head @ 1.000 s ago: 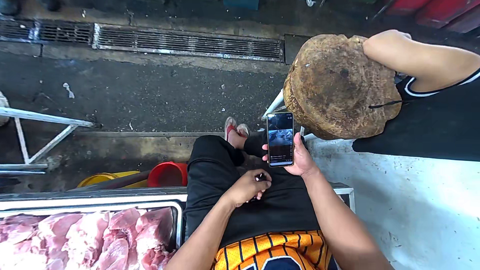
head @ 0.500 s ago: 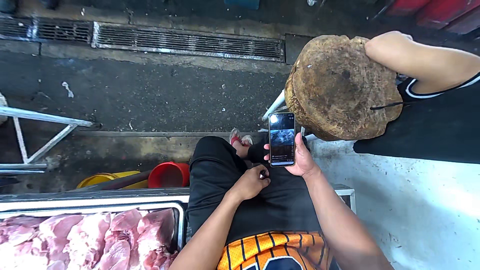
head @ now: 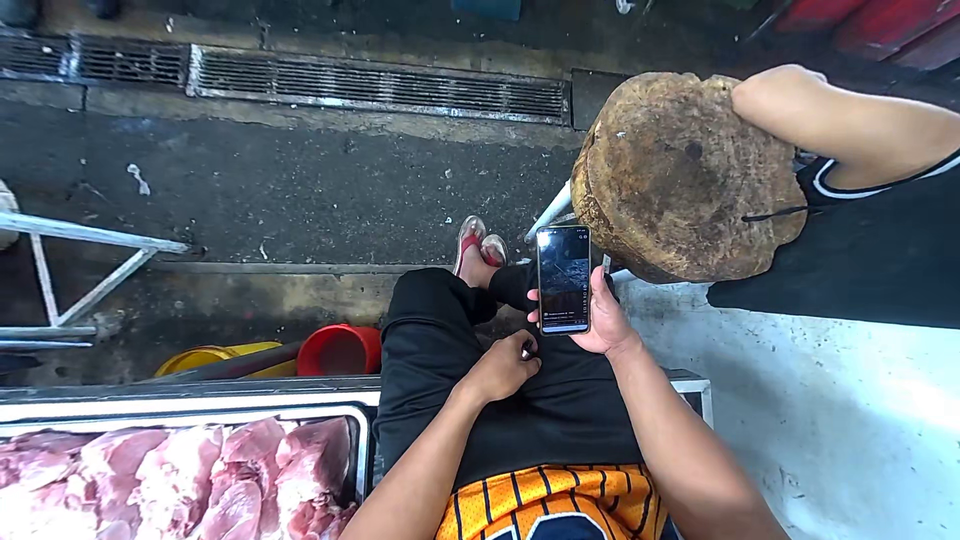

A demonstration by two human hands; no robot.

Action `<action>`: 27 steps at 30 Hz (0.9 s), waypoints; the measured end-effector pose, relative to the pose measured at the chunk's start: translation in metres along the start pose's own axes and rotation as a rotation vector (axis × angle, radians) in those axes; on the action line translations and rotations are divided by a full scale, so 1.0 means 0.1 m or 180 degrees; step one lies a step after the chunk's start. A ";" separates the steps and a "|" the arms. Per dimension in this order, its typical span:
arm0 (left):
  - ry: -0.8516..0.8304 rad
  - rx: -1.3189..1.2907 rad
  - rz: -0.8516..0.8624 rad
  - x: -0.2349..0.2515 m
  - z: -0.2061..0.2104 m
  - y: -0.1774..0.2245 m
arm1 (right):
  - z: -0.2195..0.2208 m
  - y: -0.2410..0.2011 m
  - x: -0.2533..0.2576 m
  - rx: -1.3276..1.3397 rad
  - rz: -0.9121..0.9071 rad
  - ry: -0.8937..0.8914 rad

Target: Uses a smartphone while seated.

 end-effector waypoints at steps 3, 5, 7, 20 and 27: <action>0.0015 0.0030 -0.0010 -0.01 0.00 0.00 | 0.01 0.02 0.01 -0.0035 0.0028 0.0010; 0.0040 0.0049 -0.0006 -0.01 0.01 -0.01 | 0.01 0.03 0.01 -0.0069 0.0039 0.0060; 0.0046 0.0063 -0.0006 -0.01 0.00 0.00 | 0.01 0.02 0.01 -0.0153 0.0017 0.0136; 0.0079 -0.0034 -0.0056 0.00 0.00 -0.07 | 0.00 0.02 -0.01 -0.0119 0.0014 0.0141; 0.0047 0.0096 -0.0087 0.00 0.00 0.00 | 0.03 0.02 0.01 -0.0115 0.0020 0.0043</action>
Point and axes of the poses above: each hand's wrist, its own x-axis towards the middle knuckle, its own z-axis out of the palm, y = z × x, the point moved 4 cm from there along x, towards the middle knuckle, and after that the axes turned 13 degrees about z, right-handed, at the moved point
